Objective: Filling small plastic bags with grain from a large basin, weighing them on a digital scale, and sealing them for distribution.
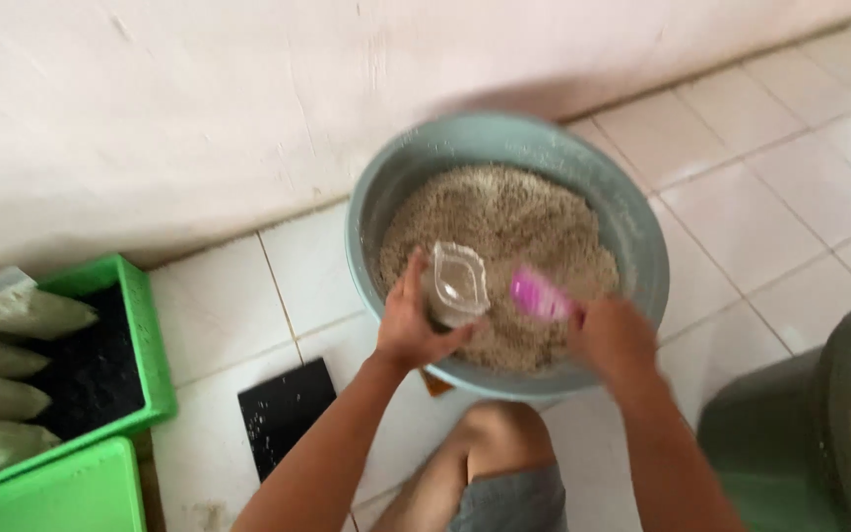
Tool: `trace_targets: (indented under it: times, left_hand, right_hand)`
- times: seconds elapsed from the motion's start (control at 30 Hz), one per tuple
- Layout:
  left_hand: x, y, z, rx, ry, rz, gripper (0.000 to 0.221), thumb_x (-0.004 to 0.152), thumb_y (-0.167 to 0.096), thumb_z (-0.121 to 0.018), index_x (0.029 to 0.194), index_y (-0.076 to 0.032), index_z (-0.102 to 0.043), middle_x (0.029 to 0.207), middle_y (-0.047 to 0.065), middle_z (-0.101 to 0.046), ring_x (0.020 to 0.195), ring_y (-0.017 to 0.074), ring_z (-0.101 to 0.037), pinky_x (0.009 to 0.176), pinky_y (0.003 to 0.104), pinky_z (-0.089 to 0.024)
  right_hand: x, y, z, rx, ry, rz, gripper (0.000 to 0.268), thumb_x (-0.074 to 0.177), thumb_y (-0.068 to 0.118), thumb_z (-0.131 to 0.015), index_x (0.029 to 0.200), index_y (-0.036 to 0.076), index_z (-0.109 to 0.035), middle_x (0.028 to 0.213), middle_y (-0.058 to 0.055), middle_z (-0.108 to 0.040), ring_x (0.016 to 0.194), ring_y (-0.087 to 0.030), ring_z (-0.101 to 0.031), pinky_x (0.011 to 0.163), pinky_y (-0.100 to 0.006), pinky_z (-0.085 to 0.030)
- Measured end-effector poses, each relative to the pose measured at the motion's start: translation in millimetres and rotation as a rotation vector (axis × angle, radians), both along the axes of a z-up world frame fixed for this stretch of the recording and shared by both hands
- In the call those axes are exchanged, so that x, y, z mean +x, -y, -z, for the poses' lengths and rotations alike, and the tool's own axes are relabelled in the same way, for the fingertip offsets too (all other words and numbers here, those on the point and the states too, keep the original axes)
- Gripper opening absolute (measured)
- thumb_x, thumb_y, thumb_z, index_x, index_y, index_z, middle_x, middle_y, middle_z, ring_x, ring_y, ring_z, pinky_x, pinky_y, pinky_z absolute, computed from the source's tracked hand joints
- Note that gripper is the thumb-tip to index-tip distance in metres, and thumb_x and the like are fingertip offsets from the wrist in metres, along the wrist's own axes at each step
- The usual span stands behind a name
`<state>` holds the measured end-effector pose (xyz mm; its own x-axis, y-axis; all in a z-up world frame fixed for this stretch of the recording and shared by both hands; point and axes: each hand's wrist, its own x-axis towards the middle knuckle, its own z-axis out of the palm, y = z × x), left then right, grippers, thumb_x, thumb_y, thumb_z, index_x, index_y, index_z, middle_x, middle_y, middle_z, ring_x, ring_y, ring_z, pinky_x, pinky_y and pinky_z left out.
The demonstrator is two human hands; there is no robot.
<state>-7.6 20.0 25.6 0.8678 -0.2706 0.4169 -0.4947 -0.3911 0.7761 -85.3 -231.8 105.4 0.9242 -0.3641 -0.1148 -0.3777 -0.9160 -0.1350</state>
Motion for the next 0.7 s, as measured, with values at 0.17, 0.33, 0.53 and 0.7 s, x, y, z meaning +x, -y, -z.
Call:
trace_targets:
  times: [0.17,0.33,0.53,0.7]
  left_hand:
    - [39,-31,29,-0.190,-0.301,0.173,0.072,0.077,-0.033,-0.066,0.141,-0.009,-0.047,0.128,0.019,-0.060,0.123,0.0374,-0.054,0.106,0.047,-0.043]
    - [61,-34,11,0.166,-0.420,0.000,0.043,0.082,-0.018,-0.071,0.125,-0.021,-0.068,0.105,-0.002,-0.074,0.102,0.0164,-0.071,0.092,0.031,-0.056]
    - [54,-27,-4,0.186,-0.281,-0.116,0.024,0.082,-0.025,-0.077,0.104,-0.018,-0.077,0.096,0.002,-0.077,0.094,0.0236,-0.072,0.081,0.037,-0.059]
    - [39,-10,-59,0.079,-0.124,-0.019,0.016,0.090,-0.017,-0.071,0.105,-0.015,-0.077,0.091,0.004,-0.076,0.091,0.0293,-0.072,0.076,0.045,-0.063]
  right_hand:
    - [-5,-10,34,-0.094,-0.026,-0.099,0.031,0.085,0.032,-0.057,0.101,0.012,-0.075,0.099,-0.015,-0.072,0.100,-0.037,-0.069,0.084,-0.052,-0.054]
    - [-9,-65,-10,0.636,0.260,-0.324,0.043,0.079,0.019,-0.073,0.117,0.000,-0.069,0.113,-0.030,-0.066,0.109,-0.052,-0.061,0.090,-0.062,-0.049]
    - [4,-89,32,0.606,0.688,-0.429,0.015,0.089,0.018,-0.069,0.093,0.005,-0.076,0.077,-0.010,-0.072,0.067,-0.028,-0.072,0.055,-0.039,-0.060]
    - [35,-50,34,0.603,0.961,-0.253,0.004,0.087,0.012,-0.073,0.087,0.010,-0.076,0.071,-0.006,-0.069,0.064,-0.025,-0.069,0.048,-0.032,-0.053]
